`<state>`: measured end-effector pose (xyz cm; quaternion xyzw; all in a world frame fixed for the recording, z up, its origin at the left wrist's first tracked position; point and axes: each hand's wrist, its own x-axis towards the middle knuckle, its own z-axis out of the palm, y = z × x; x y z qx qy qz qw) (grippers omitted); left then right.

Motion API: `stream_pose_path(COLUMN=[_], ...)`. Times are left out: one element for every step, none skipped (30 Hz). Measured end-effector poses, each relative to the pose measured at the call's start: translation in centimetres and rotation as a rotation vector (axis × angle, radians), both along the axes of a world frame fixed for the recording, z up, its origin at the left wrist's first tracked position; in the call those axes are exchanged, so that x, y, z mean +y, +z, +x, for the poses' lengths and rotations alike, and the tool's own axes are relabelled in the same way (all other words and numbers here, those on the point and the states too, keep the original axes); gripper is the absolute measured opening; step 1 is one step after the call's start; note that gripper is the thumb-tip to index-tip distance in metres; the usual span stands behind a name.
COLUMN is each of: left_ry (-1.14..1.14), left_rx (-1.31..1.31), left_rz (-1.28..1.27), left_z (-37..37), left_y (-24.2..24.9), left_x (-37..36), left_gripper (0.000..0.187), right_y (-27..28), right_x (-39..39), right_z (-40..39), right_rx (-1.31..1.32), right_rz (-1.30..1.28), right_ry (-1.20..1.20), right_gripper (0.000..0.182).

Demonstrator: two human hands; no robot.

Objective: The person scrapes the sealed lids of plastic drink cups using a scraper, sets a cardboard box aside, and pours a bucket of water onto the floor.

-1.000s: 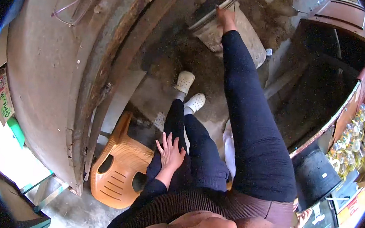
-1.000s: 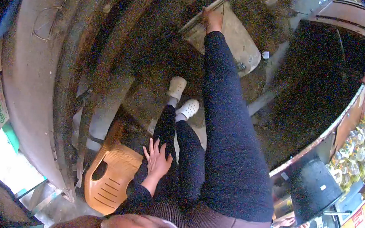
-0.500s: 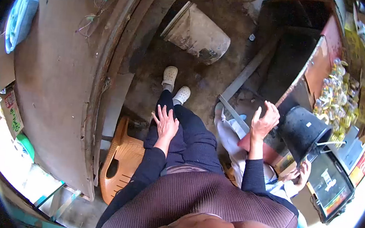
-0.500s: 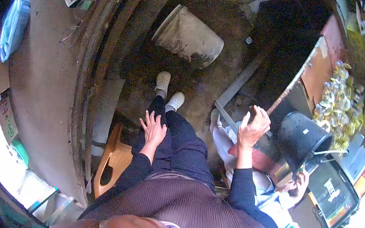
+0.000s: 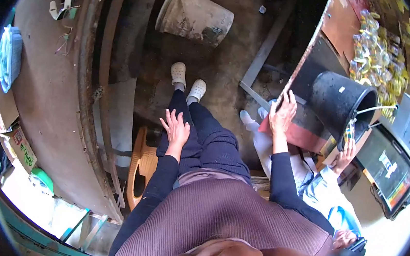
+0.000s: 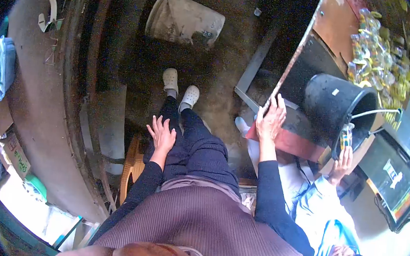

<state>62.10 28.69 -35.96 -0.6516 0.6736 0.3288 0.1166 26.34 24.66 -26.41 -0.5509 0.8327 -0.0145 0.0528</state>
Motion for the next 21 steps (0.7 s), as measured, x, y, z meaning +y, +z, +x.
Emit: stream_pose_path(left_ry=[-0.004,-0.012,-0.008,-0.005,-0.013,-0.025,-0.038,-0.045,-0.063,-0.081,-0.090,-0.095,-0.110,-0.122,-0.139,-0.139,-0.139,-0.142,-0.140,-0.141,-0.159], left_rx=[-0.013,-0.015,0.003,0.020,0.018,0.014,0.011,0.012,0.004,-0.005,0.000,-0.005,-0.005,-0.005,-0.010,-0.011,-0.015,-0.020,-0.031,-0.031,-0.033], left_rz=[0.008,0.009,-0.002,-0.008,0.004,-0.011,-0.030,-0.026,0.012,0.048,0.049,0.048,0.081,0.117,0.164,0.169,0.214,0.259,0.279,0.279,0.301], left_z=[-0.1,-0.2,-0.3,-0.3,-0.3,-0.2,0.0,0.2,0.5,0.9,1.3,1.8,2.2,2.8,3.4,4.0,4.6,5.3,6.0,6.5,7.0], left_y=[0.3,0.6,0.9,1.2,1.4,1.4,1.4,1.5,1.4,1.3,1.2,1.1,1.0,0.9,0.9,0.9,0.8,0.6,0.4,0.2,0.1], left_x=[0.1,0.2,0.2,0.4,0.6,0.7,0.9,1.2,1.6,2.0,2.5,3.0,3.5,4.1,4.6,5.1,5.4,5.8,6.1,6.6,6.9], left_gripper=[0.051,0.051,0.051,0.051,0.051,0.051,0.052,0.052,0.052,0.052,0.052,0.052,0.053,0.053,0.055,0.055,0.055,0.055,0.055,0.055,0.055], right_y=[-0.5,-1.2,-1.4,-1.7,-1.9,-2.1,-2.3,-2.5,-2.5,-2.6,-2.7,-2.9,-2.9,-2.9,-2.8,-2.7,-2.9,-3.1,-3.2,-3.2,-3.2], right_x=[0.3,0.6,0.5,0.6,0.6,0.8,0.9,0.9,0.8,0.7,0.5,0.4,0.3,0.1,-0.1,-0.2,-0.2,-0.2,-0.1,0.0,-0.2], right_z=[-0.1,-0.3,-0.2,-0.1,-0.1,-0.2,-0.2,-0.2,0.1,0.2,0.4,0.7,0.9,1.1,1.3,1.4,1.4,1.3,1.3,1.3,1.3], right_rx=[0.034,0.047,0.045,0.043,0.038,-0.001,-0.017,-0.033,-0.029,-0.029,-0.002,0.021,0.042,0.063,0.072,0.083,0.083,0.092,0.100,0.101,0.116], right_rz=[-0.018,-0.061,-0.077,-0.088,-0.078,-0.110,-0.123,-0.141,-0.147,-0.148,-0.145,-0.140,-0.160,-0.171,-0.168,-0.165,-0.161,-0.168,-0.176,-0.176,-0.179], right_ry=[0.014,0.023,0.012,0.000,-0.013,-0.032,-0.052,-0.068,-0.074,-0.082,-0.097,-0.112,-0.098,-0.086,-0.094,-0.102,-0.103,-0.113,-0.123,-0.125,-0.121], right_gripper=[0.063,0.064,0.065,0.067,0.069,0.072,0.073,0.075,0.079,0.079,0.079,0.080,0.080,0.079,0.078,0.077,0.077,0.076,0.075,0.075,0.075])
